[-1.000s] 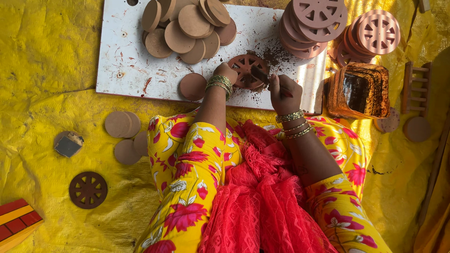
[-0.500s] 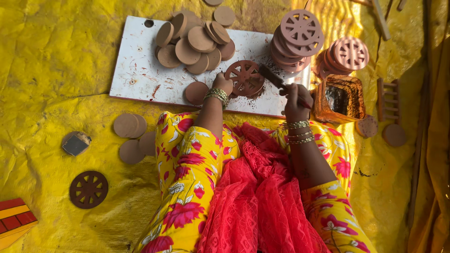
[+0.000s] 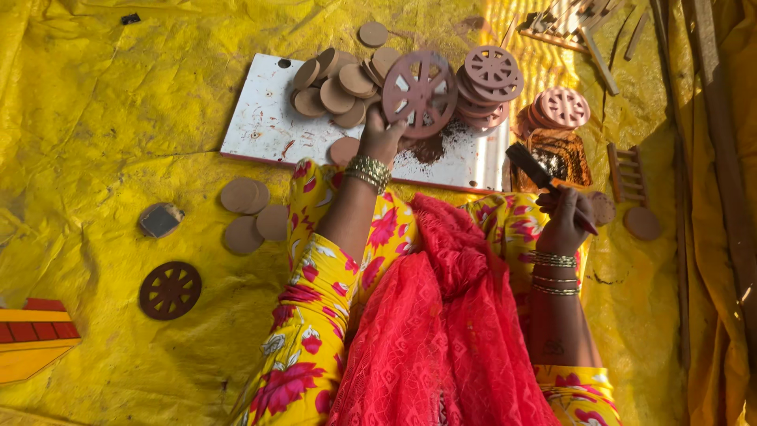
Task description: The person sits on the floor with a white board on their lap, holding a decorative wheel-shaped wooden cutout in one hand and spreading a dark brown paste over its surface with a small applicator held in the other hand. They repeatedly coat the cutout, dip the applicator into a container of paste, and work on the pieces one at a time.
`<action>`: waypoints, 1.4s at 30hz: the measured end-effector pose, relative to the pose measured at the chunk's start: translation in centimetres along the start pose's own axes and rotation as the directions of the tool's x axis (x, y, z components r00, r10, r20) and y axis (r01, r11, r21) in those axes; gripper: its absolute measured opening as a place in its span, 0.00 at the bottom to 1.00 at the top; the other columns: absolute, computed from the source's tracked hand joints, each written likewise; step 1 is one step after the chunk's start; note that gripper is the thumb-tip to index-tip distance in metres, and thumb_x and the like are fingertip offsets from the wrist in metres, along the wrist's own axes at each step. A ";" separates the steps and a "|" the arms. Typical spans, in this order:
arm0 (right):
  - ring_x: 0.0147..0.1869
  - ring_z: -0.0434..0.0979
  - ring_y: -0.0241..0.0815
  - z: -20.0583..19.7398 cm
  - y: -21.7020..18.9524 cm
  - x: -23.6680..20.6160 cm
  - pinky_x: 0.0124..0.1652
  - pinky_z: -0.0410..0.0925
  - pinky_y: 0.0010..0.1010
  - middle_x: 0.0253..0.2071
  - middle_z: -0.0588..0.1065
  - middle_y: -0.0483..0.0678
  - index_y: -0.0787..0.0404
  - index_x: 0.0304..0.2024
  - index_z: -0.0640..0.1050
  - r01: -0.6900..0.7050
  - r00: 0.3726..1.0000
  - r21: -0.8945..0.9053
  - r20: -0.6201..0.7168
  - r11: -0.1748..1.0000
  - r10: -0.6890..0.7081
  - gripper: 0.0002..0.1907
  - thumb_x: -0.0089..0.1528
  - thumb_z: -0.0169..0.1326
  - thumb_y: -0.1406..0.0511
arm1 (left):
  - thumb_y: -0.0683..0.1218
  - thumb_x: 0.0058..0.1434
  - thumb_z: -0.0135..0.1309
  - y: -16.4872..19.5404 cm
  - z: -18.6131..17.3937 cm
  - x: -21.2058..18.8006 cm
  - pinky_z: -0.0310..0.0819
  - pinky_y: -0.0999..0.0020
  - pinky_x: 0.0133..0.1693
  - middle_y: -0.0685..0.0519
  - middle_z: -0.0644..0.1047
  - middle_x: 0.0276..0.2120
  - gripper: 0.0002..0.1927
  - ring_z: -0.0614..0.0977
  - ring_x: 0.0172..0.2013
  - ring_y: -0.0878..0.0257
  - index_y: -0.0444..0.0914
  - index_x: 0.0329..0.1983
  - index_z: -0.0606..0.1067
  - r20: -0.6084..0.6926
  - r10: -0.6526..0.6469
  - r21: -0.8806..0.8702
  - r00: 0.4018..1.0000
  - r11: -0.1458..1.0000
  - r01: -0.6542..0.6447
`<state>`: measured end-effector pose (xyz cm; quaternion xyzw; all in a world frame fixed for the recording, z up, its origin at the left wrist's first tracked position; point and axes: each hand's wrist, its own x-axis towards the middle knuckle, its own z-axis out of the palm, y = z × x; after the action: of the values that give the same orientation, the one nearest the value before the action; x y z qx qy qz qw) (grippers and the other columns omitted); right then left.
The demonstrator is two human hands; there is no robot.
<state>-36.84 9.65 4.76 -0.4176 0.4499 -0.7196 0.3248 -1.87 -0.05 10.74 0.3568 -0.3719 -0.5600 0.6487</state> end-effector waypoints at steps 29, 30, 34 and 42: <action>0.37 0.82 0.37 8.3 8.8 -6.2 0.37 0.71 0.25 0.35 0.82 0.50 0.67 0.45 0.78 -0.381 0.838 -0.277 0.299 0.882 0.456 0.15 0.72 0.52 0.60 | 0.39 0.56 0.50 -11.6 -4.6 -3.8 0.78 0.56 0.44 0.39 0.82 0.38 0.13 0.85 0.40 0.46 0.33 0.43 0.76 -0.357 -0.344 0.697 0.869 0.521 0.493; 0.37 0.82 0.36 8.4 8.7 -6.4 0.37 0.71 0.25 0.35 0.82 0.49 0.67 0.45 0.78 -0.395 0.836 -0.278 0.286 0.875 0.469 0.14 0.72 0.52 0.60 | 0.39 0.55 0.51 -11.7 -4.7 -4.1 0.78 0.55 0.45 0.38 0.82 0.39 0.13 0.85 0.41 0.45 0.33 0.44 0.76 -0.348 -0.333 0.712 0.877 0.514 0.478; 0.42 0.81 0.35 8.5 6.4 -7.0 0.43 0.73 0.25 0.37 0.81 0.49 0.68 0.46 0.79 -0.201 0.820 -0.360 0.446 0.911 0.357 0.11 0.70 0.59 0.64 | 0.44 0.54 0.55 -11.2 -5.1 -5.9 0.76 0.51 0.46 0.36 0.81 0.39 0.15 0.82 0.42 0.40 0.32 0.43 0.75 -0.301 -0.215 0.810 0.929 0.457 0.368; 0.42 0.83 0.34 9.2 2.5 -7.5 0.43 0.73 0.25 0.36 0.82 0.48 0.67 0.48 0.80 -0.027 0.833 -0.487 0.472 0.873 0.289 0.11 0.71 0.56 0.64 | 0.55 0.66 0.58 -8.5 -6.7 -5.6 0.75 0.46 0.44 0.38 0.78 0.39 0.18 0.80 0.41 0.39 0.34 0.40 0.72 -0.203 -0.089 0.928 0.975 0.300 0.221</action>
<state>-25.10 11.55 2.43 -0.6247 0.5337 -0.4178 0.3878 -0.45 4.81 -0.37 0.7330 -0.5549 -0.2756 0.2807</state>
